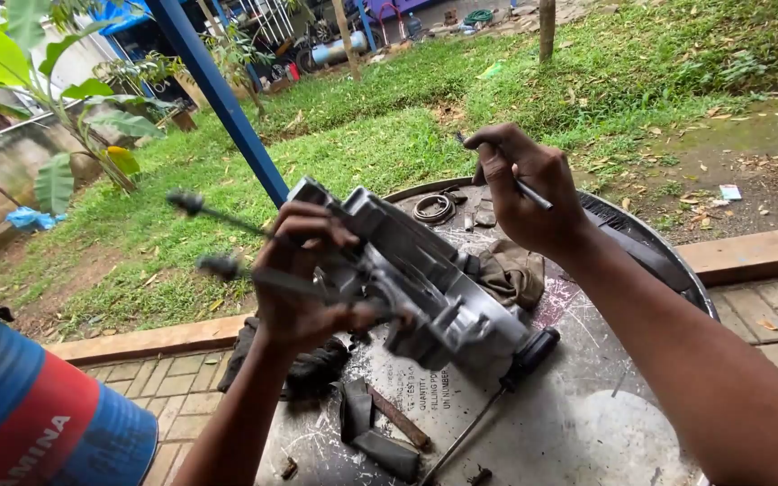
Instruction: The person uses a small metal tool to scrape and clean the interior surfaces of a disassembled engine casing. They hold the casing steady with one hand while methodically removing residue from the inner walls and circular recesses. The person rotates the casing to access different areas and continues scraping until the end of the clip.
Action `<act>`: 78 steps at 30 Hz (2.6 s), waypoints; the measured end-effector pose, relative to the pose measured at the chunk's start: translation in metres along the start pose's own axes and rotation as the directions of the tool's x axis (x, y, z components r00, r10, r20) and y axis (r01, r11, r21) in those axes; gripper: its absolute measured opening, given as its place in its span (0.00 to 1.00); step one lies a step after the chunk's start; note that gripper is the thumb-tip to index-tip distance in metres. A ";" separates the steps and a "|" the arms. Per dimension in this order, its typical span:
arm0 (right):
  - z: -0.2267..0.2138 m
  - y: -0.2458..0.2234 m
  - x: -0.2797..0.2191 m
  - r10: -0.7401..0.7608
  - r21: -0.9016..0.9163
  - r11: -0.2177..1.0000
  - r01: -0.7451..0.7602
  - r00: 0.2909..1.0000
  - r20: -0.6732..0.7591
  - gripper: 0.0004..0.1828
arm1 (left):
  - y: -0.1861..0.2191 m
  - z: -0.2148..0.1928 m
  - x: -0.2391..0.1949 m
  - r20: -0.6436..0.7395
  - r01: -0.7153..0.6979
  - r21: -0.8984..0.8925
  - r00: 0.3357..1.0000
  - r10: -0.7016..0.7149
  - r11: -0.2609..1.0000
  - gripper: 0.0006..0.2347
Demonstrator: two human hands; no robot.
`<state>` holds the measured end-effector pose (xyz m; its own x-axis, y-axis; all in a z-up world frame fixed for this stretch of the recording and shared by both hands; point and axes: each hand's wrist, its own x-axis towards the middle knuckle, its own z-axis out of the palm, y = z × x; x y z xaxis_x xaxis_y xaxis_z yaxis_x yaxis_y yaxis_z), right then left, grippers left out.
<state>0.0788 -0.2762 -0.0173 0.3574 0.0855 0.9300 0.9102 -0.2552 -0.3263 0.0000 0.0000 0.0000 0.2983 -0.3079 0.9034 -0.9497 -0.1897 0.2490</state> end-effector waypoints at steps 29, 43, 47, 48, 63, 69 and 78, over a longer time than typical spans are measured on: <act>-0.017 0.063 -0.015 0.501 -0.021 0.865 -0.501 0.865 -0.010 0.25 | -0.040 0.072 0.061 0.070 0.109 0.427 0.986 -0.153 0.898 0.20; -0.021 0.062 -0.032 0.680 0.108 0.714 -0.692 0.722 0.127 0.46 | -0.072 -0.011 -0.012 0.157 0.577 0.231 0.773 -0.615 0.784 0.41; -0.013 0.076 -0.042 0.681 0.303 0.674 -0.674 0.726 0.099 0.36 | -0.062 -0.008 -0.008 0.315 0.507 0.441 0.685 -0.657 0.740 0.33; -0.012 0.078 -0.040 0.674 0.329 0.688 -0.647 0.737 0.040 0.32 | -0.065 -0.007 -0.005 0.350 0.467 0.489 0.669 -0.656 0.737 0.30; -0.035 0.030 0.006 0.684 0.602 0.701 -0.383 0.602 -0.413 0.23 | -0.052 0.025 -0.017 0.188 0.222 0.408 0.929 -0.320 0.886 0.26; -0.040 0.011 0.013 0.759 0.453 0.650 -0.610 0.504 -0.411 0.23 | -0.005 0.025 -0.001 0.138 0.457 0.261 0.854 -0.501 0.850 0.27; -0.027 -0.001 0.010 0.840 0.395 0.542 -0.742 0.477 -0.257 0.22 | 0.009 0.027 0.008 0.090 0.595 0.340 0.751 -0.655 0.728 0.32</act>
<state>0.0754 -0.3014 -0.0032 0.8815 -0.4215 0.2130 0.3111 0.1788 -0.9334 -0.0036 -0.0300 0.0003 0.8542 -0.1904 0.4838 -0.4821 -0.6385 0.5999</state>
